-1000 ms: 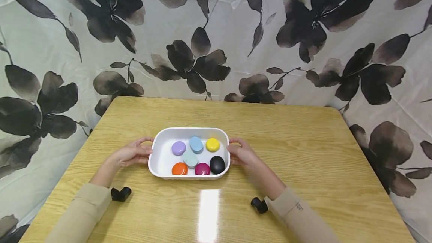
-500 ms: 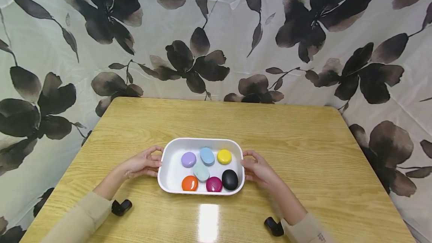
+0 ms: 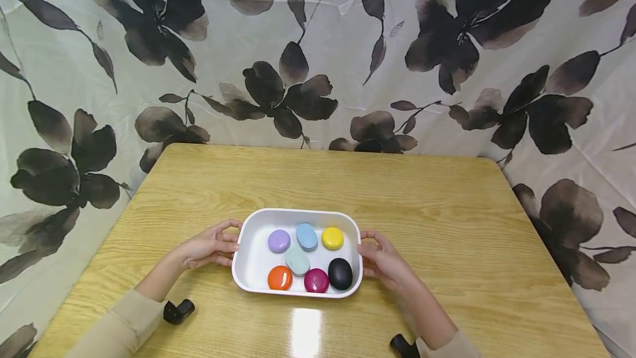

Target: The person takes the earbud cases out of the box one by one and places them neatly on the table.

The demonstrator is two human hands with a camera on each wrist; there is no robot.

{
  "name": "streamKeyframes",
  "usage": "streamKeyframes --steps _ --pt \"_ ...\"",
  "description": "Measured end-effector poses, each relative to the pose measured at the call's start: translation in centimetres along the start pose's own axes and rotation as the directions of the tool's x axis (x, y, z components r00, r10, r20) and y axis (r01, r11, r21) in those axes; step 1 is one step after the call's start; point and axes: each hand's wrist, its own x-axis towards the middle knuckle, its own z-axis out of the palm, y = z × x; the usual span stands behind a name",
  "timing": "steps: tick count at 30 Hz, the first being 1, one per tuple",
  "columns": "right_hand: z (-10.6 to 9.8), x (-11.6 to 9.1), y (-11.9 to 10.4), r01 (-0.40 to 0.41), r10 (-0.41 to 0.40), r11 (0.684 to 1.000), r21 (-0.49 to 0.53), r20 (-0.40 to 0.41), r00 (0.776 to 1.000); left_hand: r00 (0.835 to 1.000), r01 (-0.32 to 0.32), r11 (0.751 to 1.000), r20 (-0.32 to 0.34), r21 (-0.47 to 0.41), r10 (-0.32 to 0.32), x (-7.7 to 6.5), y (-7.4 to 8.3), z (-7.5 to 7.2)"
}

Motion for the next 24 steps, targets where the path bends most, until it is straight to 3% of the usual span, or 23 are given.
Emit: streamKeyframes --steps 2,4,6,7,10,12,14,17,20,22,24 --pt "0.1 0.0 -0.2 -0.007 0.006 0.999 -0.036 -0.036 0.999 1.0 -0.004 1.0 0.009 0.005 0.004 0.0 0.0 -0.1" --pt "0.3 0.2 -0.6 0.024 -0.04 0.987 -0.158 -0.103 0.994 1.0 -0.007 1.0 0.015 0.006 0.006 0.0 -0.1 -0.1" --pt "0.6 0.5 -1.0 0.088 -0.15 0.941 -0.326 -0.17 0.974 1.0 -0.009 1.0 0.018 0.005 0.009 0.1 -0.1 -0.2" --pt "0.8 0.7 -1.2 0.131 -0.229 0.899 -0.418 -0.192 0.954 1.0 -0.008 1.0 0.017 0.005 0.008 0.1 -0.1 -0.1" --pt "1.8 1.5 -1.8 0.27 -0.478 0.696 -0.665 -0.148 0.866 1.0 -0.003 1.0 0.007 0.002 0.003 0.1 -0.1 -0.1" --pt "2.7 2.0 -2.1 0.345 -0.579 0.539 -0.768 -0.04 0.814 1.0 0.001 1.0 0.002 0.002 -0.001 0.1 -0.1 -0.1" --pt "3.5 2.5 -2.4 0.411 -0.622 0.372 -0.833 0.105 0.776 1.0 0.0 1.0 0.002 0.003 0.0 0.1 -0.1 -0.2" --pt "4.7 3.1 -2.6 0.478 -0.591 0.121 -0.87 0.324 0.739 1.0 -0.003 1.0 0.007 0.003 0.003 0.1 -0.1 -0.2" --pt "5.7 3.9 -2.5 0.538 -0.504 -0.103 -0.837 0.51 0.697 1.0 -0.001 1.0 0.008 0.0 0.001 0.1 -0.2 -0.2" --pt "6.4 4.3 -2.4 0.571 -0.437 -0.215 -0.793 0.601 0.67 1.0 0.003 1.0 0.006 0.0 -0.003 0.2 -0.2 -0.2" --pt "6.9 4.8 -2.1 0.592 -0.366 -0.297 -0.749 0.662 0.654 1.0 0.002 1.0 0.005 0.003 -0.002 0.2 -0.2 -0.3"
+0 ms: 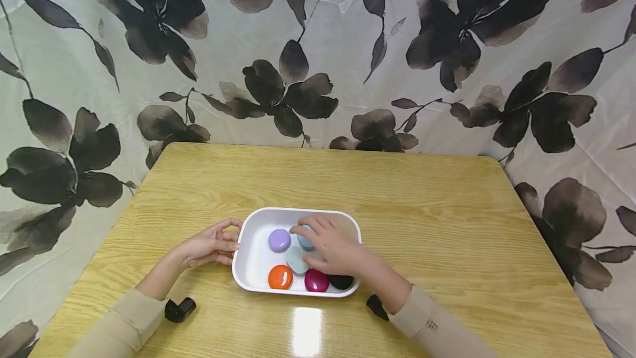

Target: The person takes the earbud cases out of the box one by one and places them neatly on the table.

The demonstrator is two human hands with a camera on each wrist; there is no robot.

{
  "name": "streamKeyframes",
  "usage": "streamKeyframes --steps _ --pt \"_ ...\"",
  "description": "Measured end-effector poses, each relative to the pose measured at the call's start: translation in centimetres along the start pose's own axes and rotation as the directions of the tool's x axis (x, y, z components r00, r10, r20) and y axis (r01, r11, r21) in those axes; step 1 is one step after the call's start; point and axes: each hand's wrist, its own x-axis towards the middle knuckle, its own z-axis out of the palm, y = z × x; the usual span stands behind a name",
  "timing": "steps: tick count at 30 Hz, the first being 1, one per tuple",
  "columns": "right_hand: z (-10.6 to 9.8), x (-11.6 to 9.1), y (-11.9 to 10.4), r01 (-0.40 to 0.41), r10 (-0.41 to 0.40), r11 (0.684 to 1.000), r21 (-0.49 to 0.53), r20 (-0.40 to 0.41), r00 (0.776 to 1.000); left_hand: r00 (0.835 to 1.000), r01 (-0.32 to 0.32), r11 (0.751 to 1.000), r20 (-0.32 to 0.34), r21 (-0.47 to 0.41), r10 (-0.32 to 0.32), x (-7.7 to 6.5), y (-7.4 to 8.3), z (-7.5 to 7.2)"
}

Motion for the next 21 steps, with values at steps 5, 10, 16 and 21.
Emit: streamKeyframes --steps 5,10,16,21 --pt "1.2 1.0 -0.4 0.085 -0.076 0.995 -0.053 0.152 0.985 1.0 -0.01 1.0 0.004 0.0 0.01 0.0 0.0 0.0" --pt "2.1 1.4 -0.5 0.127 -0.105 0.989 -0.07 0.259 0.96 1.0 -0.015 1.0 0.012 -0.008 0.015 0.0 0.0 0.0" --pt "2.9 1.6 -0.6 0.168 -0.132 0.98 -0.109 0.279 0.951 1.0 -0.016 1.0 0.015 -0.014 0.016 0.0 0.0 -0.1" --pt "3.3 1.8 -0.8 0.192 -0.145 0.969 -0.153 0.274 0.951 1.0 -0.016 1.0 0.022 -0.01 0.016 0.0 0.0 -0.1"
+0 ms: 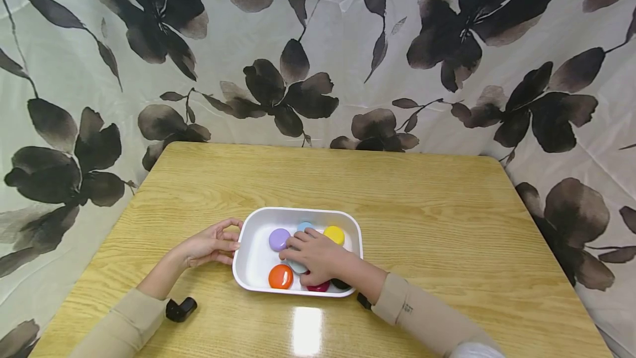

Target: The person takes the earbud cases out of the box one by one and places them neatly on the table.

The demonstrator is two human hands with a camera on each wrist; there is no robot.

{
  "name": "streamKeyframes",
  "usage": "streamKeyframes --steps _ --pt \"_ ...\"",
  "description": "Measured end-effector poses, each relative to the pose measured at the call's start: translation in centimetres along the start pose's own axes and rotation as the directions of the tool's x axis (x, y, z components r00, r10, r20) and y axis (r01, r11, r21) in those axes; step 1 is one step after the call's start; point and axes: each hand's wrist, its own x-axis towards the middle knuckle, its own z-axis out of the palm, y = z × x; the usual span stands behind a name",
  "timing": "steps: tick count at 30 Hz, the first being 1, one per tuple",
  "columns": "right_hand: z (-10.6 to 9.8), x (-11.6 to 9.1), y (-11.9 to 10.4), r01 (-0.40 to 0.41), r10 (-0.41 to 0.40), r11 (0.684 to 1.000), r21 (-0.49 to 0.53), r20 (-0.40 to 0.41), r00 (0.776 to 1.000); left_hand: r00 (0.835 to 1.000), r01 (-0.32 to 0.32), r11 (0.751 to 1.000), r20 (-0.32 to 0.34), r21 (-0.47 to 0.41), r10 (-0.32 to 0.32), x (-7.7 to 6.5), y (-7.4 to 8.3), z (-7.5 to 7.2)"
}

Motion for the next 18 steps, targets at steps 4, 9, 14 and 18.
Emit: streamKeyframes --steps 4,9,14,18 --pt "-0.1 0.0 -0.1 0.006 -0.006 1.0 -0.03 0.003 1.0 1.0 0.001 1.0 0.0 0.001 -0.001 0.0 0.0 0.1" --pt "-0.4 0.1 0.1 0.004 -0.004 1.0 -0.002 -0.013 1.0 1.0 0.008 1.0 -0.011 -0.002 -0.008 0.0 0.1 0.1" --pt "-1.9 -0.1 1.0 -0.046 0.052 0.995 0.085 -0.07 0.996 1.0 0.009 1.0 -0.002 -0.005 -0.009 -0.1 0.1 0.1" --pt "-3.9 -1.1 2.6 -0.124 0.142 0.985 0.117 -0.166 0.976 1.0 0.008 1.0 0.005 -0.007 -0.007 -0.1 0.2 0.1"
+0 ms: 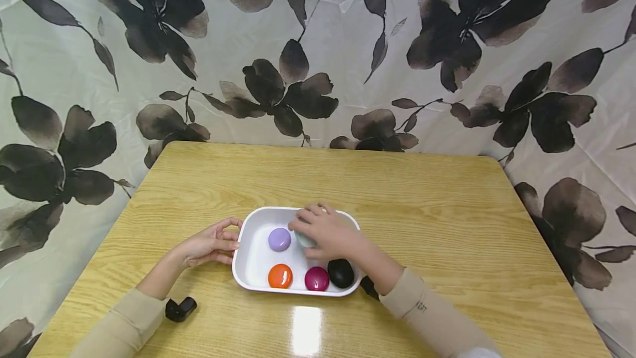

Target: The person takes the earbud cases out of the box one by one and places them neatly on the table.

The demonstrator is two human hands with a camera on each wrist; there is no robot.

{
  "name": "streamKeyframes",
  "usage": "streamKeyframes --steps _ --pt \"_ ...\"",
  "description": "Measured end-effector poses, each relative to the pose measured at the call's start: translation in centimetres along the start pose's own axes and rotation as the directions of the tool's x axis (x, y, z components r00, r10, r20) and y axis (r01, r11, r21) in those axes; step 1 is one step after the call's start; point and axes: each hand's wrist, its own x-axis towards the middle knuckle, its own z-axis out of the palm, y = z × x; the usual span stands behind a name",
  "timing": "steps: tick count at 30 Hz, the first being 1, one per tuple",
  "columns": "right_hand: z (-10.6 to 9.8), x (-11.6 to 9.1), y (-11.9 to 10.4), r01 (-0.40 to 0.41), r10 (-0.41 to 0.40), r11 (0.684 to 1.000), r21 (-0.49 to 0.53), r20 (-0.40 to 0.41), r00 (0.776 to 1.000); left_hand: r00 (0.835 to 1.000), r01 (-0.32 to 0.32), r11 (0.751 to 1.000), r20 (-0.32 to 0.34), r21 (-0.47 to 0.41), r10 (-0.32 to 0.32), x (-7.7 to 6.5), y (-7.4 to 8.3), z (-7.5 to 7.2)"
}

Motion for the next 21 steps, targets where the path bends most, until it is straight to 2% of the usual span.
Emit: streamKeyframes --steps 4,9,15,21 --pt "-2.1 -1.3 2.1 -0.125 0.128 0.991 0.038 -0.093 0.987 1.0 0.002 1.0 -0.003 -0.002 -0.002 0.0 0.1 0.1" --pt "-3.2 -4.0 5.2 -0.307 0.312 0.95 0.057 -0.117 0.943 1.0 0.005 1.0 -0.003 -0.005 -0.005 -0.1 0.2 0.1" --pt "-2.0 -7.2 8.1 -0.451 0.453 0.891 0.051 -0.052 0.89 1.0 0.004 1.0 -0.007 -0.003 -0.004 -0.2 0.1 0.1" --pt "-0.1 -9.2 9.3 -0.509 0.507 0.861 0.004 0.076 0.859 1.0 0.005 1.0 0.0 -0.002 -0.005 -0.2 0.2 0.1"
